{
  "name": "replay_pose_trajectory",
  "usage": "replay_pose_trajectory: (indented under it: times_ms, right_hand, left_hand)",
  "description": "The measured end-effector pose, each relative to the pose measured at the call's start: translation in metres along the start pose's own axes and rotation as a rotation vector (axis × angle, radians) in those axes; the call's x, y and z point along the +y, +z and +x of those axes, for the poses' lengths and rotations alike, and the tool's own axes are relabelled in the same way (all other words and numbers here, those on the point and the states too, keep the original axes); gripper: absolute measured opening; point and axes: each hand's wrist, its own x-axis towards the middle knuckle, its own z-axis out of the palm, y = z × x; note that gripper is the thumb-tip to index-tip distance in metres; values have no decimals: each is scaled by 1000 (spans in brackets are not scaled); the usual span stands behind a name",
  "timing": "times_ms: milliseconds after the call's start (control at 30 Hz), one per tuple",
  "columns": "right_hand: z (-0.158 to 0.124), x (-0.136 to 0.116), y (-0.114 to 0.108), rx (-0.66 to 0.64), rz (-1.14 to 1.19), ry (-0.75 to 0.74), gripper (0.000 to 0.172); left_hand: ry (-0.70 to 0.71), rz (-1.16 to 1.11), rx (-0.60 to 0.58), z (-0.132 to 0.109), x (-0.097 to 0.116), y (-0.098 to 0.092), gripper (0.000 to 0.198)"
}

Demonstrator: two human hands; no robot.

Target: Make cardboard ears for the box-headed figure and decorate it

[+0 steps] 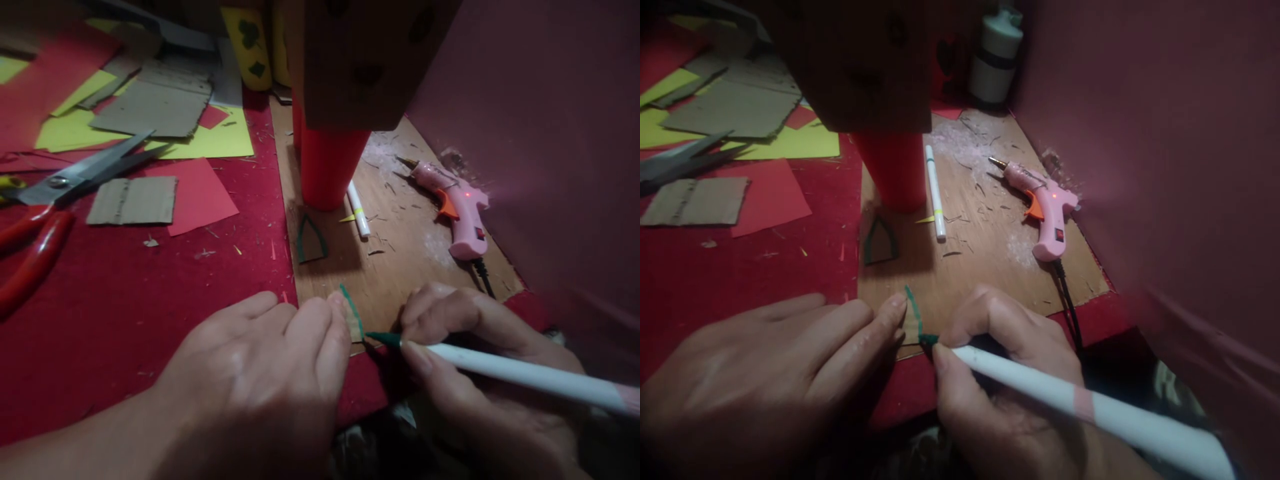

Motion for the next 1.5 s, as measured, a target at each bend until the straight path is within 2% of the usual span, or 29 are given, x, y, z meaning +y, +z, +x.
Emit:
replay_pose_trajectory:
  times_ms: [133,400,567,1033,1233,1300,1433,1500]
  right_hand:
    - [0,-6,5,12,-20,24,23]
    - [6,-2,-4,-135,-74,-29,20]
    - [6,-1,-7,-160,-75,-21,22]
    - [1,-3,-3,-113,-78,21,22]
    - [1,-4,2,11,-23,36,20]
    - [3,-5,1,-5,-60,42,21]
    - [5,-3,-3,-119,-96,2,24]
    - [4,-2,-2,-113,-81,-3,22]
  left_hand:
    - [-4,3,3,0,0,0,25]
    - [-11,-25,15,1,-1,0,31]
    - [18,-26,5,0,-2,0,33]
    - [-6,10,16,1,1,1,26]
    - [-21,4,18,1,1,1,24]
    - [-13,-3,16,1,1,1,27]
    - [-14,1,19,2,0,0,32]
    - [-9,7,23,2,0,0,32]
